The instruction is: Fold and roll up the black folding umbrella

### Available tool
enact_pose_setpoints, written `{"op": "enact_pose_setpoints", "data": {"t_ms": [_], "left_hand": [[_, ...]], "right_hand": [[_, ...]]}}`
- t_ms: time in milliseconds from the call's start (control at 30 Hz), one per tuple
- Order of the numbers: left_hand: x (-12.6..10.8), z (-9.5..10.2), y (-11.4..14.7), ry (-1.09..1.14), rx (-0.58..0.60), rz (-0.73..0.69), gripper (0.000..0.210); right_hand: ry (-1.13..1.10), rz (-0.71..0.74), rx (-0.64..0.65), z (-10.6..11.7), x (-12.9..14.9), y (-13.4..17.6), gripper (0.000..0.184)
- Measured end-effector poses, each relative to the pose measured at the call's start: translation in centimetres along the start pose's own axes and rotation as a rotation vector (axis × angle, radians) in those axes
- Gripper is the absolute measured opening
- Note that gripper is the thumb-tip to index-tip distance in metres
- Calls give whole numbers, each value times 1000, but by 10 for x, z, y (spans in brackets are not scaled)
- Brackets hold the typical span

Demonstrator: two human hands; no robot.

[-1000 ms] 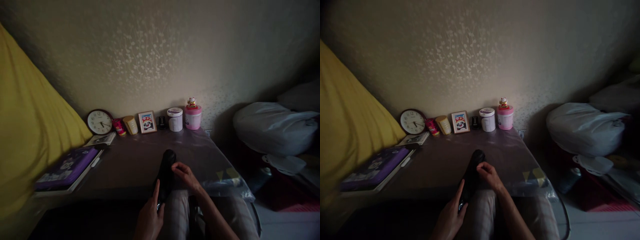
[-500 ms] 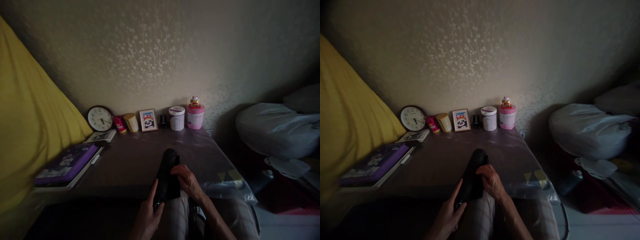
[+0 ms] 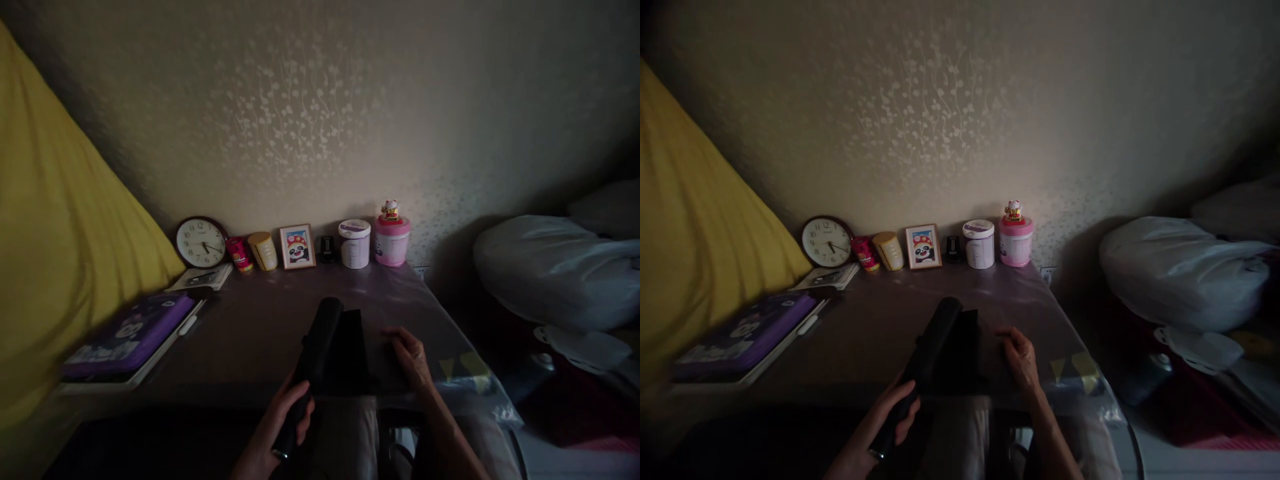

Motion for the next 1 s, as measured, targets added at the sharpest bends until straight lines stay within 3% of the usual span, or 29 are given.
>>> {"op": "enact_pose_setpoints", "data": {"t_ms": [133,233,300,433,500,600,700,733,833,1000], "left_hand": [[-10,18,12,-224,-83,53,65],[-30,23,23,-737,-170,-139,66],[-40,10,30,-1154,-133,-331,62],[-22,-7,32,-1572,45,-168,65],[-19,-3,28,-1553,53,-145,64],[-29,13,22,-1222,27,-349,62],[-26,39,18,-951,0,-141,61],[-29,44,17,-966,-25,-140,63],[-40,39,14,-1258,-10,-386,71],[-32,33,1,-1632,-27,-178,74]], "right_hand": [[-88,-11,27,2,-6,-3,32],[-76,-13,35,2,-9,-4,30],[-56,-17,54,1,-9,-4,30],[-41,22,56,0,-9,-4,28],[-34,30,58,0,-10,-5,28],[-32,6,76,-1,-13,-5,29],[-57,22,76,-1,-11,-5,30],[-67,31,75,-1,-10,-4,30],[-80,37,80,-1,-9,-4,31],[-71,64,65,0,-9,-5,30]]}}
Point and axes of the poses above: each hand's wrist, its own y-axis away from the middle knuckle, its own z-axis out of the back of the hand, x = y × z, the point moved 5 cm from there along -y, towards the middle knuckle, and after that the axes turned 15 degrees about -z, right-handed, at the moved point
